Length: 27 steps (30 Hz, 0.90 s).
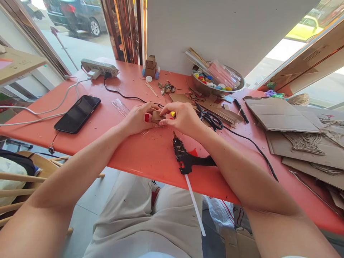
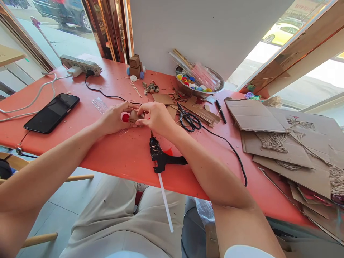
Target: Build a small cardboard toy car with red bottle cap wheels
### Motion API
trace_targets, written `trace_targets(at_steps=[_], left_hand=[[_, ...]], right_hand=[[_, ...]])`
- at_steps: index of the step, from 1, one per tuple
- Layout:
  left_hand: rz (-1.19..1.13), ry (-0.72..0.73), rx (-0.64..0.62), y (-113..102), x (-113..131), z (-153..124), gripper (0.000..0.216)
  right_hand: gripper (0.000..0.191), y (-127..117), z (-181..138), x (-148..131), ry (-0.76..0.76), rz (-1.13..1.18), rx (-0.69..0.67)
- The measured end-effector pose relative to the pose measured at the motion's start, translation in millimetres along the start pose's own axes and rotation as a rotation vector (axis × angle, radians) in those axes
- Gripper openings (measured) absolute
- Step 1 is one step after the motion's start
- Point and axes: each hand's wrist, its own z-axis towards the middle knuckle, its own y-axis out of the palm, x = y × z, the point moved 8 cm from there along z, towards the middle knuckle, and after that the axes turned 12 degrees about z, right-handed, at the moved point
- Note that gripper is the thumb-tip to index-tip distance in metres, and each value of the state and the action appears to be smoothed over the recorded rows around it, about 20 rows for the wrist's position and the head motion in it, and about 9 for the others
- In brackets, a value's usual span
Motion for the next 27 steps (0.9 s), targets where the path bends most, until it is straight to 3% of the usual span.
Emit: trace_targets(at_steps=[4,9,18,27], left_hand=[[-0.02,-0.035,-0.008,-4.5,-3.4,-1.5,0.066],[0.044,-0.132,0.008,-13.4,-7.8,-5.0,0.04],[0.078,-0.196,0.021,-16.0,-2.2,-7.6,0.025],[0.157,-0.167,0.045,-10.7,-6.0,-4.9,0.029]], right_hand=[[0.012,-2.7,-2.1,-0.8,0.037,0.048,-0.002],[0.006,-5.3,-5.8,-6.6,0.021,0.043,-0.042],[0.009,-5.5,-7.6,-6.7,0.022,0.013,-0.021],[0.01,-3.8,-8.8,-7.1,0.018,0.019,-0.009]])
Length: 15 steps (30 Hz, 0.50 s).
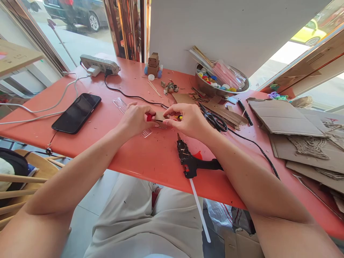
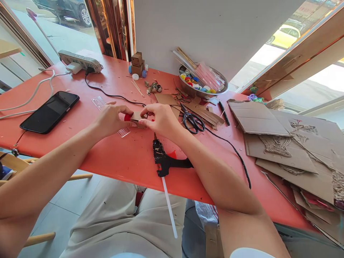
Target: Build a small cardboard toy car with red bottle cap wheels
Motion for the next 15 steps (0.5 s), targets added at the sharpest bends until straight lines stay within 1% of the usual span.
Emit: trace_targets(at_steps=[7,11,15], left_hand=[[0.025,-0.005,0.036,-1.4,2.6,-1.4,0.02],[0.054,0.049,0.053,-5.3,7.5,-4.2,0.015],[0.08,0.1,0.113,-10.2,11.2,-9.3,0.016]], right_hand=[[0.012,1.1,-0.8,2.3,0.006,0.034,0.026],[0.01,0.6,0.3,5.8,0.019,0.021,0.035],[0.013,0.5,1.9,7.4,0.017,0.029,0.023]])
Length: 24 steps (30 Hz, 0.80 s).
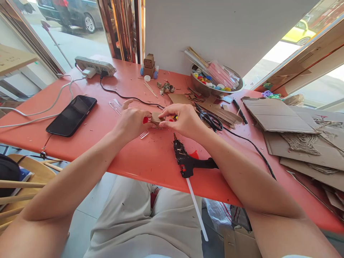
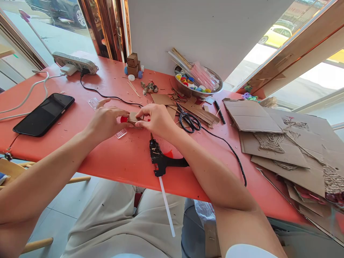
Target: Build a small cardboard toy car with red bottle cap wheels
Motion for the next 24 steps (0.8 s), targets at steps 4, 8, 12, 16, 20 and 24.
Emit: trace_targets(at_steps=[4,8,12,16,20,24], left_hand=[[-0.027,-0.016,0.018,-1.6,-1.7,-2.1,0.008],[-0.068,0.028,0.011,-3.6,-1.6,0.4,0.003],[-0.145,0.085,-0.022,-5.0,-1.0,3.9,0.01],[-0.179,0.127,-0.041,-7.4,2.8,4.5,0.018],[-0.195,0.158,-0.048,-9.0,8.0,3.7,0.033],[-0.206,0.157,-0.051,-8.5,8.1,3.7,0.035]], right_hand=[[0.015,0.4,0.4,-1.7,0.002,-0.003,-0.005],[0.012,1.3,0.7,-4.0,0.016,-0.013,-0.002],[0.011,0.8,1.2,-4.6,0.022,-0.013,0.01],[0.013,2.1,1.6,-2.8,0.028,-0.008,0.015],[0.016,0.2,2.1,-2.7,0.018,-0.006,0.025],[0.015,-5.2,3.1,-0.9,0.031,0.051,-0.013]])
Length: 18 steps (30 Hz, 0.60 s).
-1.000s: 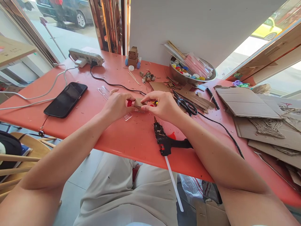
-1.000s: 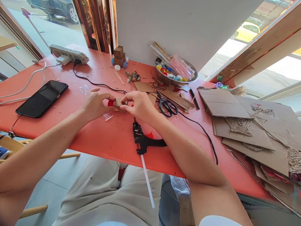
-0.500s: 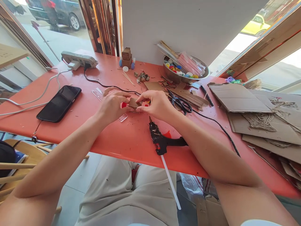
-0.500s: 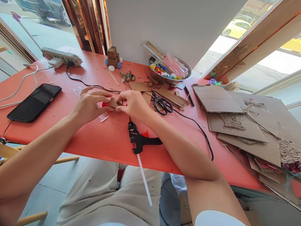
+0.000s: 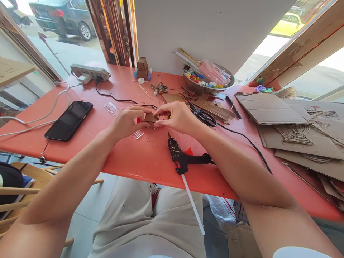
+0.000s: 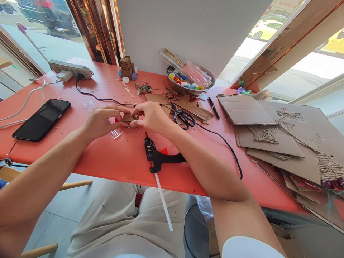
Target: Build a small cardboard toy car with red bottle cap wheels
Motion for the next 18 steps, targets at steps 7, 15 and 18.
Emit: trace_targets(at_steps=[7,15,18], left_hand=[[0.0,0.017,0.019,-2.3,1.4,-0.2,0.032],[-0.024,-0.017,0.001,-4.7,-1.8,0.5,0.03],[-0.016,-0.021,0.006,-5.0,-2.6,1.3,0.029]], right_hand=[[0.027,-2.7,5.8,10.6,-0.001,0.094,0.083],[0.028,-24.8,1.2,-8.1,0.072,-0.238,0.146],[0.024,-53.1,-6.9,-23.0,0.07,-0.421,0.21]])
